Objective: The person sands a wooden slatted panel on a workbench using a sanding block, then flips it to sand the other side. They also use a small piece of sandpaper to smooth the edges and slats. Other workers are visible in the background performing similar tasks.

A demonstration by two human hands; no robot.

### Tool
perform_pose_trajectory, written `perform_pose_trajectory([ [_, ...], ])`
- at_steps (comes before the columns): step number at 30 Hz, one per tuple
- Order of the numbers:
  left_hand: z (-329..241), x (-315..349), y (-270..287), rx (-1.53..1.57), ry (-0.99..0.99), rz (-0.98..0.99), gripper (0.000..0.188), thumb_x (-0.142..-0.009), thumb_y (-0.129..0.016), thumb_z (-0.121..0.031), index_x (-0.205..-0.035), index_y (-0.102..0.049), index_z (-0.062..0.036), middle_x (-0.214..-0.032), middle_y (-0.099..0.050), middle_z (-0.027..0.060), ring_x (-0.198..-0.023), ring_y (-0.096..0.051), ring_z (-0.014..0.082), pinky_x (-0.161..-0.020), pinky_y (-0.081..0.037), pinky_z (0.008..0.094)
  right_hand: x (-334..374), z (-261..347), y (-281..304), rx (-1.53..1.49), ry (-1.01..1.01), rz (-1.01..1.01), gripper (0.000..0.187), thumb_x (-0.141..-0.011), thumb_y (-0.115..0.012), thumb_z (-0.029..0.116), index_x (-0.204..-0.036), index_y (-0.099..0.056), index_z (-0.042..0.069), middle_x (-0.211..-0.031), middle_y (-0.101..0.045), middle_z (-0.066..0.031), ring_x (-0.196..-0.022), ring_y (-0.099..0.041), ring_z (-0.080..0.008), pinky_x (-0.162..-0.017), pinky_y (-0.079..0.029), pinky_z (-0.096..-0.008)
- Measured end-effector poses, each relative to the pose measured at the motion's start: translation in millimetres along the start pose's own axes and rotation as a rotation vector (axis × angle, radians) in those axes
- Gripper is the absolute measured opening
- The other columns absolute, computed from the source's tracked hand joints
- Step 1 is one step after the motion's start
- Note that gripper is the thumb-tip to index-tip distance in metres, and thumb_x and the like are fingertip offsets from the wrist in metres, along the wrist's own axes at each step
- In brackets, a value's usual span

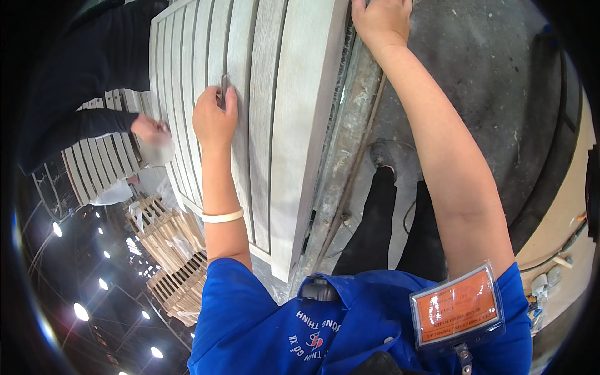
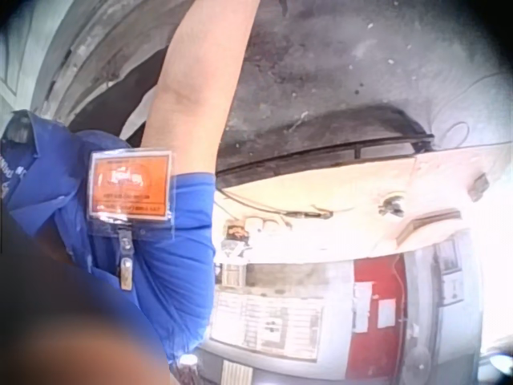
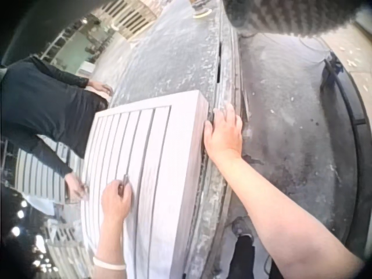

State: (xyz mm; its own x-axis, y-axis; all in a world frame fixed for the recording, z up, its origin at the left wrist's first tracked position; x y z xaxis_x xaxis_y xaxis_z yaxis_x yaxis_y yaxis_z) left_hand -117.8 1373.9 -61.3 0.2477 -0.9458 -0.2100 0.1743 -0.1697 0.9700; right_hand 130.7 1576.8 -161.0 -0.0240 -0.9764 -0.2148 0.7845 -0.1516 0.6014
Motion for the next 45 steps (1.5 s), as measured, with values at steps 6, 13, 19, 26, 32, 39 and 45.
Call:
perform_pose_trajectory([
  [6, -6, 8, 3, -0.096, 0.013, -0.086, 0.019, -0.088, -0.057, -0.021, -0.1, -0.066, -0.009, -0.083, -0.064, 0.0075, -0.07, -0.061, 0.0263, -0.06, -0.048, 0.037, 1, -1, 1, -0.027, -0.01, 0.002, 0.041, -0.083, -0.058, 0.023, -0.118, -0.054, 0.004, -0.138, -0.037, -0.018, -0.121, -0.037, -0.04, -0.102, -0.035, -0.0439],
  [13, 0, 10, 6, -0.092, -0.056, -0.044, 0.017, -0.086, -0.059, -0.017, -0.098, -0.067, -0.0096, -0.081, -0.066, 0.0087, -0.069, -0.063, 0.0257, -0.056, -0.049, 0.0344, 1, -2, 0, -0.005, -0.028, 0.018, 0.042, -0.082, -0.058, 0.021, -0.119, -0.054, 0.004, -0.138, -0.036, -0.0183, -0.122, -0.037, -0.0398, -0.102, -0.035, -0.0438],
  [19, 3, -7, -9, -0.051, -0.112, -0.142, 0.018, -0.085, -0.059, -0.019, -0.098, -0.067, -0.0093, -0.072, -0.066, 0.0116, -0.062, -0.063, 0.0294, -0.053, -0.048, 0.0375, 1, 0, 1, -0.02, -0.019, 0.035, 0.043, -0.08, -0.058, 0.02, -0.119, -0.053, 0.003, -0.139, -0.035, -0.0182, -0.122, -0.036, -0.04, -0.102, -0.035, -0.0437],
  [26, -17, -110, -32, -0.08, -0.118, -0.214, 0.015, -0.086, -0.056, -0.019, -0.091, -0.067, -0.0112, -0.073, -0.066, 0.0105, -0.064, -0.063, 0.0317, -0.056, -0.049, 0.0405, 2, 0, 1, 0.0, 0.018, 0.007, 0.044, -0.079, -0.059, 0.019, -0.118, -0.053, 0.002, -0.14, -0.035, -0.0182, -0.121, -0.037, -0.0399, -0.102, -0.036, -0.0438],
  [32, -5, -73, -25, -0.081, -0.091, -0.199, 0.016, -0.085, -0.056, -0.02, -0.094, -0.067, -0.0143, -0.074, -0.067, 0.0101, -0.067, -0.064, 0.0309, -0.057, -0.049, 0.0418, 2, -1, 0, 0.019, -0.005, 0.029, 0.045, -0.078, -0.06, 0.019, -0.119, -0.053, 0.002, -0.141, -0.034, -0.018, -0.121, -0.038, -0.0395, -0.103, -0.035, -0.0432],
  [39, -24, -122, -37, -0.165, -0.111, -0.165, 0.017, -0.083, -0.057, -0.02, -0.095, -0.068, -0.016, -0.075, -0.067, 0.0112, -0.068, -0.065, 0.0314, -0.057, -0.051, 0.0418, -2, -2, 2, -0.007, -0.047, 0.06, 0.046, -0.078, -0.06, 0.02, -0.121, -0.053, 0.003, -0.141, -0.034, -0.0171, -0.121, -0.038, -0.039, -0.102, -0.035, -0.0431],
  [45, -22, -126, -35, -0.121, -0.122, -0.234, 0.017, -0.083, -0.056, -0.022, -0.093, -0.069, -0.016, -0.074, -0.067, 0.0114, -0.069, -0.065, 0.0317, -0.058, -0.051, 0.042, -2, -1, 3, -0.025, -0.045, 0.067, 0.045, -0.079, -0.059, 0.019, -0.12, -0.052, 0.003, -0.141, -0.034, -0.0166, -0.122, -0.037, -0.0389, -0.102, -0.036, -0.0431],
])
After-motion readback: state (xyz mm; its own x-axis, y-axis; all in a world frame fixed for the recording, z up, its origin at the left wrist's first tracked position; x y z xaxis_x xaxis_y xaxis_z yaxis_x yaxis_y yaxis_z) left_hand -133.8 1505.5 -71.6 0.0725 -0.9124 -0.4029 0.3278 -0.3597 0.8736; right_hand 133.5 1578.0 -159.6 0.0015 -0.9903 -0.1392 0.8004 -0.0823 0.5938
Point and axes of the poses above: each hand's wrist, its own x-axis away from the middle knuckle, its own y-axis out of the back of the hand, z = x × y, the point moved 8 cm from there along -x, towards the middle knuckle
